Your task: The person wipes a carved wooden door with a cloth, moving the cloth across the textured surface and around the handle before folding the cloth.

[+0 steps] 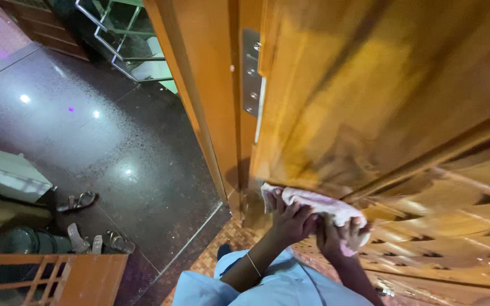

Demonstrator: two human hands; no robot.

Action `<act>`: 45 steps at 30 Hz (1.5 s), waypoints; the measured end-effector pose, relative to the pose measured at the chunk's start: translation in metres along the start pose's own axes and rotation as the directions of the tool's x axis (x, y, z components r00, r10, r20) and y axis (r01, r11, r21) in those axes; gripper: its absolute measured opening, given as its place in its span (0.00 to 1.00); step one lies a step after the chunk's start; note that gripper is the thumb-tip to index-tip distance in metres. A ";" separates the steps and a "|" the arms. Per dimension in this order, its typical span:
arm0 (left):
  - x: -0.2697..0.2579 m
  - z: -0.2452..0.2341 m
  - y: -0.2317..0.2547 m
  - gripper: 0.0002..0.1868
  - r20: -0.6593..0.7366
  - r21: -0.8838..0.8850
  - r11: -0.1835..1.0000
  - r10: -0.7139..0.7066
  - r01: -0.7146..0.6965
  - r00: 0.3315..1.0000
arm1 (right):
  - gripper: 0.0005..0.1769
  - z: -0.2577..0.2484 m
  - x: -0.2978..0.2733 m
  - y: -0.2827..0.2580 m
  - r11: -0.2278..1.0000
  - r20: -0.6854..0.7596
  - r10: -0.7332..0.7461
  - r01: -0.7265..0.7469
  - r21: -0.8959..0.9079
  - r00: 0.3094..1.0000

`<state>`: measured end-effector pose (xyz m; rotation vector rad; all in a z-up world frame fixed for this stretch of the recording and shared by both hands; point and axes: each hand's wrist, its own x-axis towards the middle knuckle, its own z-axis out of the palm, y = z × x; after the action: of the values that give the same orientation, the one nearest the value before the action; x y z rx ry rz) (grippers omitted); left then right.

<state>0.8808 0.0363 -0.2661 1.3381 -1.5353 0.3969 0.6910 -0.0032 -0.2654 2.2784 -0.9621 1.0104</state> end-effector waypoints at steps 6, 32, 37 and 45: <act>0.180 -0.107 0.004 0.28 0.100 0.156 0.902 0.391 -0.403 0.915 | 0.38 -0.070 0.144 0.005 0.993 -0.231 0.032 -0.058 -0.106 0.973; 0.127 -0.116 -0.081 0.26 -0.086 -0.351 0.897 0.254 -0.268 0.963 | 0.35 -0.010 0.143 -0.085 0.989 -0.203 -0.003 -0.027 -0.145 0.979; 0.221 -0.161 -0.053 0.23 -0.113 -0.245 0.857 0.439 -0.453 0.892 | 0.36 -0.060 0.223 -0.072 0.977 -0.363 0.144 -0.190 -0.095 0.921; 0.095 -0.086 -0.080 0.17 -0.119 -0.326 0.927 0.153 -0.184 0.981 | 0.27 0.020 0.110 -0.093 0.998 -0.322 0.065 -0.061 0.023 0.945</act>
<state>1.0034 0.0259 -0.1788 0.9142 -1.5649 0.2822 0.8226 -0.0010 -0.2046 2.0158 -0.8935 1.3691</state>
